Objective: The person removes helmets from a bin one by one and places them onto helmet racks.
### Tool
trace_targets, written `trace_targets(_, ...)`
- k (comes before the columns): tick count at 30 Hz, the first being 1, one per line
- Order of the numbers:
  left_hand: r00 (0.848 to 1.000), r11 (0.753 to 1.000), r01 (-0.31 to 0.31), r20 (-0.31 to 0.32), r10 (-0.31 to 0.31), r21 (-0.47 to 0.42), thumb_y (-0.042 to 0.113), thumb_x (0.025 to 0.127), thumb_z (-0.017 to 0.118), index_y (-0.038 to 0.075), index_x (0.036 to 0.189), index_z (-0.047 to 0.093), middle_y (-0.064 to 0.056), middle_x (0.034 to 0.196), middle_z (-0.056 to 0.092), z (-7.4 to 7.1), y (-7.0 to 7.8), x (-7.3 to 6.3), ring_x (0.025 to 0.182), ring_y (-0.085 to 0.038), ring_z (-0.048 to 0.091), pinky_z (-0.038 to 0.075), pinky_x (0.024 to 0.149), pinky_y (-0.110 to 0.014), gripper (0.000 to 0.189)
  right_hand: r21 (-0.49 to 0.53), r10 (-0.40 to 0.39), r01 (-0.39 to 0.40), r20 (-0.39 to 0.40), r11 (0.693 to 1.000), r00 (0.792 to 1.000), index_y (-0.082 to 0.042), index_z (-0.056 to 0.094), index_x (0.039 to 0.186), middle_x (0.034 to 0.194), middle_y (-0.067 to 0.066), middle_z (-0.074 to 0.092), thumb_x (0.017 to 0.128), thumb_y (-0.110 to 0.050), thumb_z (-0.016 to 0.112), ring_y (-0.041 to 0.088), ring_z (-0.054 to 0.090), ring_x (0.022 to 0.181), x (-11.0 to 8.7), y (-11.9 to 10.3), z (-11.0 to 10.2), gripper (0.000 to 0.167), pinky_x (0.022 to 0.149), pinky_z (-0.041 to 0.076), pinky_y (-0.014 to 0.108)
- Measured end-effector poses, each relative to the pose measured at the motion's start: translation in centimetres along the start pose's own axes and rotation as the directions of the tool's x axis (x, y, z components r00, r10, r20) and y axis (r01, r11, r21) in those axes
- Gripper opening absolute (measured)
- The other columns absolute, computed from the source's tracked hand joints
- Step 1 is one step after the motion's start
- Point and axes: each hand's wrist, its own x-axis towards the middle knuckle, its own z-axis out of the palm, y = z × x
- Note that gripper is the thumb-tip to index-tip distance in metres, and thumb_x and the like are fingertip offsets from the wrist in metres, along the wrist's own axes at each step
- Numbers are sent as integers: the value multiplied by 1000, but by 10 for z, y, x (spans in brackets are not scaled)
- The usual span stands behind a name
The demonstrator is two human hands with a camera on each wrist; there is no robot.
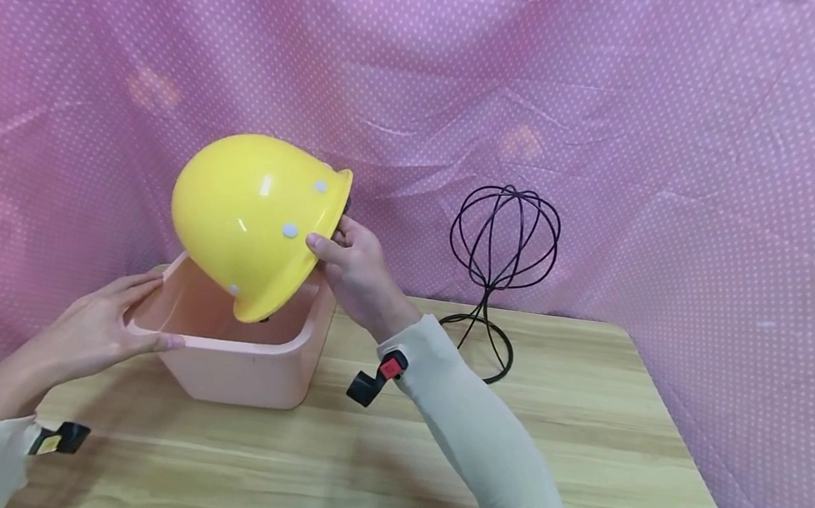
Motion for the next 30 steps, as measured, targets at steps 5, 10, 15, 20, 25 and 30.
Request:
trace_targets(5, 1000, 1000, 1, -3, -1, -3, 69, 78, 74, -8, 154, 32, -28, 162, 31, -1, -1, -1, 144, -57, 32, 32, 110, -75, 116, 31, -38, 38, 0, 999, 999, 2, 33, 153, 144, 20, 53, 104, 1, 44, 13, 68, 111, -4, -14, -1, 50, 91, 59, 26)
trace_targets(10, 1000, 1000, 3, -10, -3, -10, 68, 77, 75, -8, 154, 32, -28, 163, 28, -1, -1, 0, 144, -57, 31, 32, 110, -74, 116, 81, -119, 120, -6, 990, 993, 5, 28, 155, 158, 27, 39, 104, 4, 40, 19, 62, 127, -10, -32, -5, 52, 107, 52, 27)
trace_targets(15, 1000, 1000, -6, -9, 6, -11, 68, 77, 76, -7, 154, 33, -26, 164, 29, 0, -1, 2, 145, -56, 32, 33, 110, -73, 116, 102, -190, 192, -37, 976, 981, 6, 28, 155, 157, 24, 40, 105, 3, 39, 17, 63, 124, -20, -53, -13, 51, 109, 51, 28)
trace_targets(20, 1000, 1000, -19, -9, 19, -15, 66, 77, 76, -5, 156, 32, -24, 165, 29, 0, -1, 1, 145, -55, 32, 32, 111, -73, 115, 175, -247, 259, -89, 950, 965, 7, 28, 155, 158, 21, 40, 104, 2, 44, 24, 57, 135, -30, -75, -23, 53, 110, 50, 30)
trace_targets(25, 999, 999, -33, -30, 33, -12, 65, 77, 77, -5, 154, 34, -24, 163, 33, 1, -1, -1, 145, -55, 33, 33, 111, -72, 113, 229, -334, 347, -94, 909, 938, 9, 23, 156, 164, 19, 33, 105, 1, 42, 31, 30, 155, -37, -92, -38, 55, 122, 38, 33)
trace_targets(30, 998, 999, -34, -44, 33, -16, 65, 76, 78, -5, 154, 35, -24, 162, 33, 1, -1, -1, 145, -55, 34, 33, 111, -72, 114, 262, -391, 405, -105, 876, 914, 9, 27, 155, 164, 17, 34, 103, 0, 45, 28, 29, 155, -45, -107, -56, 55, 128, 27, 35)
